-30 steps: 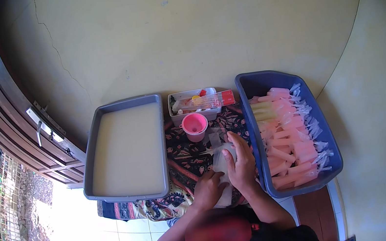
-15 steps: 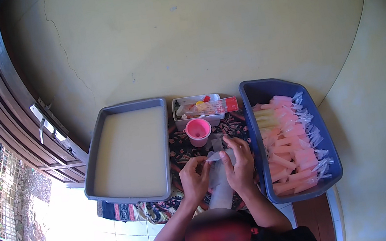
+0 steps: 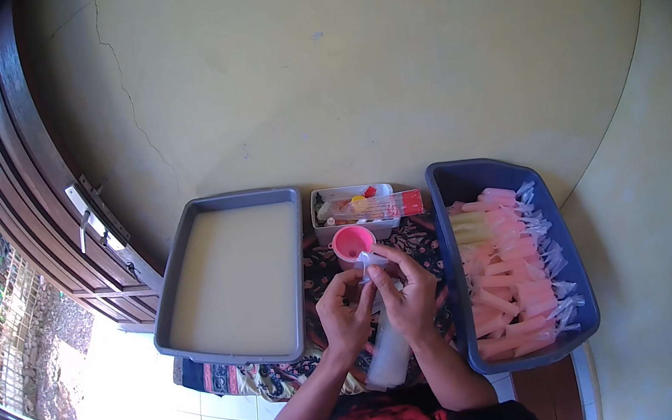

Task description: The person fills small plastic bags with a white liquid from a large tray using a small funnel and a cup, then places the filled bags into a larger container.

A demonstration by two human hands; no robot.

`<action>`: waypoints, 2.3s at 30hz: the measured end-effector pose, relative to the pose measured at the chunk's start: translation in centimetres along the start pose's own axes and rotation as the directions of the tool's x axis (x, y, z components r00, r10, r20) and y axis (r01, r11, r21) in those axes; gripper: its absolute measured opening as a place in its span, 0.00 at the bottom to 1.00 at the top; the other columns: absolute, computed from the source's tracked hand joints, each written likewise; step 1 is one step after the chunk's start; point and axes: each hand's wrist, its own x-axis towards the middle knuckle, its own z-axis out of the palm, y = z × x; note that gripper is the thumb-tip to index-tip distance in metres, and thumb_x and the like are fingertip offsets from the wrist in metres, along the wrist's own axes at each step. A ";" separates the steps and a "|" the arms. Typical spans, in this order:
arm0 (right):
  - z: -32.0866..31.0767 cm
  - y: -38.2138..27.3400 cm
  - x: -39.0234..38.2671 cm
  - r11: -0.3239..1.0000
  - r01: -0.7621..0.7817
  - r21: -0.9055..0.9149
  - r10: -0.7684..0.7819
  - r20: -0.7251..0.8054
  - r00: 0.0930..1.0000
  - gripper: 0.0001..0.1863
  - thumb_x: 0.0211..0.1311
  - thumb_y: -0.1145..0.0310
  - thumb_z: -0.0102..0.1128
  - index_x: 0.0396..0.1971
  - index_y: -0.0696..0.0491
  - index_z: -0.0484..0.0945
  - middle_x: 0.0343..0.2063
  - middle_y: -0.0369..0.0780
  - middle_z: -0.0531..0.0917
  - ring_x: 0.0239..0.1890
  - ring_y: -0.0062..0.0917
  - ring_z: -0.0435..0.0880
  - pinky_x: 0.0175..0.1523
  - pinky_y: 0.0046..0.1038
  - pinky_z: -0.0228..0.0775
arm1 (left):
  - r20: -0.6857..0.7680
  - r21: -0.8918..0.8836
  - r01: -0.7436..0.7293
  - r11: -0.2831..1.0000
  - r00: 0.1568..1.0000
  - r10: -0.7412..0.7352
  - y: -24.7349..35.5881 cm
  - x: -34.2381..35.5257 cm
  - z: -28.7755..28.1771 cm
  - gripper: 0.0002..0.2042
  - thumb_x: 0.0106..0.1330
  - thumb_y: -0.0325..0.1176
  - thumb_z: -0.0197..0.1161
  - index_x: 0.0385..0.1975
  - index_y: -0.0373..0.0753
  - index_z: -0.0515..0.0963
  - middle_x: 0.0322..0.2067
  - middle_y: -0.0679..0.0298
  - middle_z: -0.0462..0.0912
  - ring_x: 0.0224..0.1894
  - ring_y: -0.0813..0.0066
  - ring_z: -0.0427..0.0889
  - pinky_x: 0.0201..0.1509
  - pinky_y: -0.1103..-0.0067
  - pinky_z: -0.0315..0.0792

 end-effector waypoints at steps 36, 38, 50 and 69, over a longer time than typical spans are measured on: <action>0.5 -0.7 2.1 0.873 -0.190 0.450 0.189 0.048 0.981 0.15 0.81 0.69 0.65 0.59 0.62 0.85 0.52 0.44 0.91 0.53 0.23 0.88 0.63 0.26 0.78 | 0.259 -0.446 0.209 0.870 0.961 -0.099 3.1 1.1 -1.5 0.19 0.79 0.25 0.67 0.66 0.31 0.79 0.49 0.64 0.87 0.49 0.80 0.85 0.57 0.81 0.79; 0.3 -0.3 2.5 0.880 -0.221 0.420 0.212 0.067 0.975 0.14 0.79 0.70 0.67 0.57 0.62 0.86 0.51 0.44 0.91 0.53 0.22 0.89 0.62 0.26 0.78 | 0.250 -0.455 0.208 0.866 0.963 -0.100 2.9 0.9 -1.8 0.18 0.79 0.25 0.67 0.66 0.31 0.80 0.49 0.64 0.86 0.49 0.80 0.85 0.58 0.80 0.78; 1.1 -1.1 2.9 0.852 -0.167 0.496 0.182 0.019 0.983 0.12 0.74 0.74 0.72 0.52 0.63 0.87 0.47 0.42 0.91 0.46 0.18 0.89 0.55 0.23 0.81 | 0.170 -0.352 0.149 0.924 0.981 -0.094 3.5 2.4 -1.7 0.12 0.77 0.26 0.70 0.55 0.28 0.83 0.46 0.63 0.89 0.47 0.80 0.86 0.56 0.81 0.79; -0.8 -1.8 2.0 0.969 -0.057 0.240 0.040 0.073 0.997 0.15 0.82 0.64 0.61 0.52 0.58 0.89 0.40 0.40 0.92 0.45 0.21 0.90 0.51 0.28 0.80 | -0.008 -0.444 0.004 0.896 1.000 -0.008 6.5 3.2 -1.7 0.09 0.75 0.26 0.73 0.49 0.27 0.88 0.42 0.61 0.91 0.44 0.83 0.86 0.49 0.84 0.79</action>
